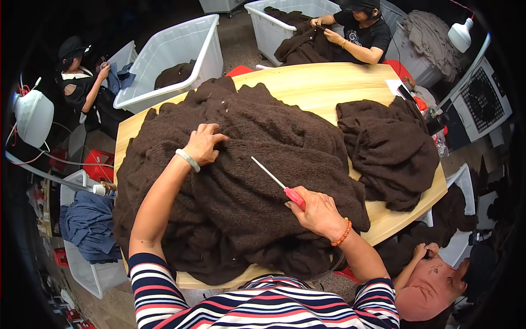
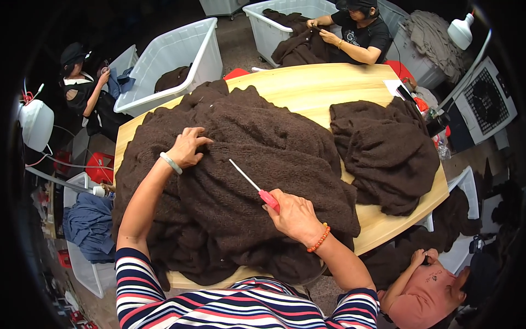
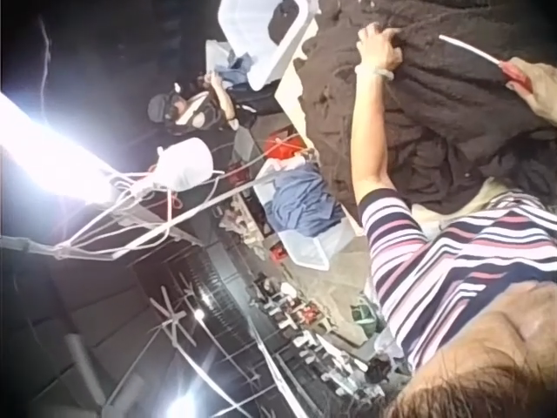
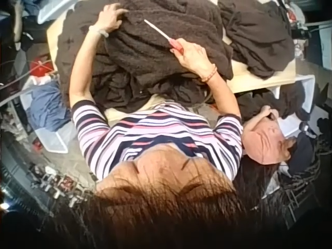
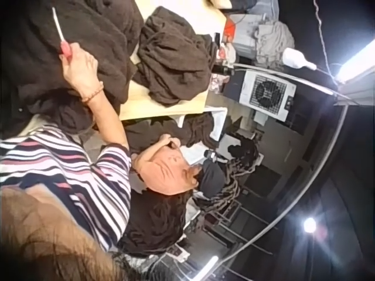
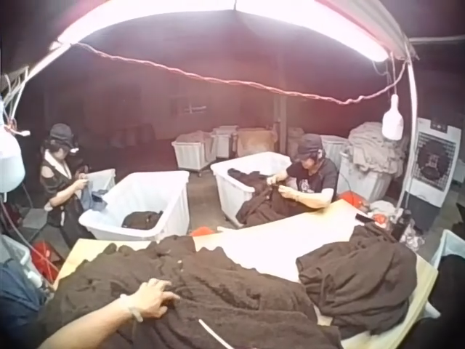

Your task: Trimming loose threads from brown sweaters using a small thread cutter.

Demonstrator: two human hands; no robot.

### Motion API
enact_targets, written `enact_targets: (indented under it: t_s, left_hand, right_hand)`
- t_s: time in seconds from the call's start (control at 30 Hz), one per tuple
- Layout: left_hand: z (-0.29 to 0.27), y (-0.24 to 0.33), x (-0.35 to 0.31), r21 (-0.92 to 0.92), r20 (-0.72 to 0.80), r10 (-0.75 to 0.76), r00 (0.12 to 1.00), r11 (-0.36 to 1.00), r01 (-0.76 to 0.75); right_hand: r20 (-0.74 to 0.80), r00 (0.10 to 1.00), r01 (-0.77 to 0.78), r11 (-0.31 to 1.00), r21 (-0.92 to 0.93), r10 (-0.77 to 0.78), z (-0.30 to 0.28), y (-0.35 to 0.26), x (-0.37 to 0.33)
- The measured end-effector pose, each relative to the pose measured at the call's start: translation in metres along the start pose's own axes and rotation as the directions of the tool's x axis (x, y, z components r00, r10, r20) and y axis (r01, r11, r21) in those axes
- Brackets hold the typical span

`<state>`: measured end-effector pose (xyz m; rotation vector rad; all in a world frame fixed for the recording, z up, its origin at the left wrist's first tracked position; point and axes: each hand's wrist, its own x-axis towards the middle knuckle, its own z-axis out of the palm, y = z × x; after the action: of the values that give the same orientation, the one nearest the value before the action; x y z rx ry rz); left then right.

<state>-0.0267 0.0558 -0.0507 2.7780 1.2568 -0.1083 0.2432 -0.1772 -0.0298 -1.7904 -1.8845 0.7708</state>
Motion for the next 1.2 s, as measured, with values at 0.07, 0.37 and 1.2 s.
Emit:
enact_targets:
  t_s: [0.07,0.37,1.2]
  left_hand:
    - [0.008,-0.005,0.002,-0.250,0.026,0.035,0.999,0.968,-0.027]
    - [-0.020,-0.019,-0.008,-0.934,0.139,0.014,0.990,0.333,0.127]
    - [-0.009,0.009,-0.054,-0.838,-0.126,0.057,0.990,0.529,-0.137]
  right_hand:
    - [-0.003,1.000,0.013,1.000,0.000,-0.013,0.001,-0.004,0.002]
    - [0.009,1.000,0.030,1.000,-0.009,-0.030,0.002,-0.015,0.006]
    - [-0.005,1.000,-0.018,0.976,-0.219,0.017,0.011,-0.064,-0.010]
